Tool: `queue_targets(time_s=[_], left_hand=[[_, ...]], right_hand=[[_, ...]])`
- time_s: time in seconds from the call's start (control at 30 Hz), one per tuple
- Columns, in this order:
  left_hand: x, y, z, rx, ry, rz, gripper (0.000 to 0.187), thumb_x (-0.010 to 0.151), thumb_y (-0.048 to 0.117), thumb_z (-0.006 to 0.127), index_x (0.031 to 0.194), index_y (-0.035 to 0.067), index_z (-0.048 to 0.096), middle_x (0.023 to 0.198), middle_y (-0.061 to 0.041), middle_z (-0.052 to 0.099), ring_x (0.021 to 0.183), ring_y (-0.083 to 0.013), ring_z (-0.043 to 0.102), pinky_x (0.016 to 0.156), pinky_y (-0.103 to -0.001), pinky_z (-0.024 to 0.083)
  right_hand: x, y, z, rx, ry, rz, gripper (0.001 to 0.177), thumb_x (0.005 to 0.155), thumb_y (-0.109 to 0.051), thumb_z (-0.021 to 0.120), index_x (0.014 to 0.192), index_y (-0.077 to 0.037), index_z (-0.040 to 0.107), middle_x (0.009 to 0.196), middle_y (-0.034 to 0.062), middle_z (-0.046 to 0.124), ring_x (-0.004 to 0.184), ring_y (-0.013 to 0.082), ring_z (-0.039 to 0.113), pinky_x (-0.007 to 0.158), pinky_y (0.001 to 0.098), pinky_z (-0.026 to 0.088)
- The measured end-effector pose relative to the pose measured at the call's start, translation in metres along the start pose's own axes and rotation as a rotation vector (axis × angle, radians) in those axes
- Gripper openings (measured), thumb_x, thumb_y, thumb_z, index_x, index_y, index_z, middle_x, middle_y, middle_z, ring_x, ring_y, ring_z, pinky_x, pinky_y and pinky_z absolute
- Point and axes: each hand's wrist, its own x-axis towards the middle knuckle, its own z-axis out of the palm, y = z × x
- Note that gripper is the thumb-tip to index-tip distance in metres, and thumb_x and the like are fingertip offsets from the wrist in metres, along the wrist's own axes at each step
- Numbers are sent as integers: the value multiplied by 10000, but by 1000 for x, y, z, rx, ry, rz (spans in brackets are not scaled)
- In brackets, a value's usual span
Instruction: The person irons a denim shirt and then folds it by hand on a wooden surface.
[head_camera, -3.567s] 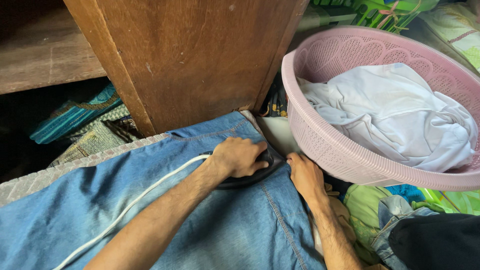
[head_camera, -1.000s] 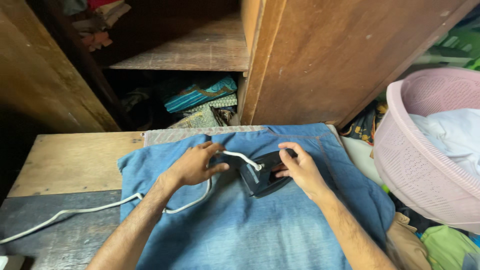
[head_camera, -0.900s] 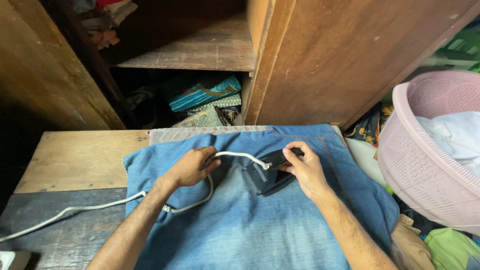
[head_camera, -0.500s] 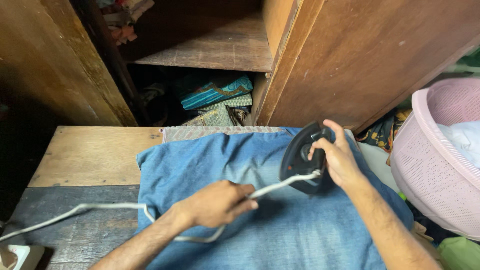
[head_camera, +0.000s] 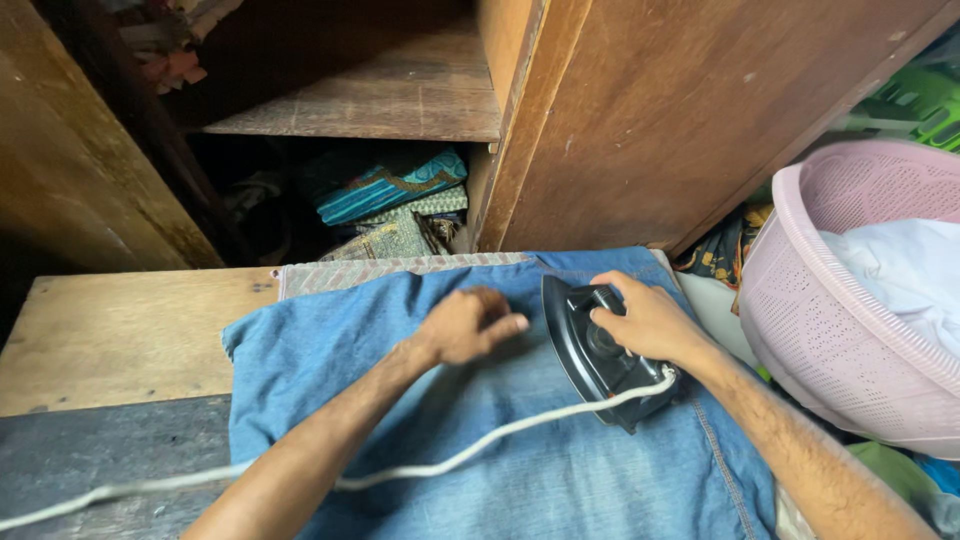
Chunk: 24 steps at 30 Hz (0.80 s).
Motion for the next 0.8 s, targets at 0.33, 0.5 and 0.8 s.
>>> queue_targets(time_s=[0.33,0.5,0.8], left_hand=[[75,-54,43,550,264,-178,486,914,499,637,1173,89,666,1200,-121,634,1201,-323,543,985,-555,430],[94,-74,40,344,156,-192,386,986,457,539,1162,140,673,1109,-132,732,905,-377,728,775,-535,568],[94,-76,24,400,76,-220,454,1005,538,503,1087,127,678,849,-180,749,781,-396,735,701,-539,575]], right_hand=[[5,-1,21,-100,145,-95,395,892,-330,665,1266,-207,635,725,194,734,703,385,734,659,485,560],[15,-10,22,-244,151,-106,380,922,-375,655,1280,-249,634,676,182,720,696,410,714,656,518,548],[42,-13,26,-400,155,-71,364,979,-445,575,1256,-215,626,808,194,753,856,456,710,784,568,549]])
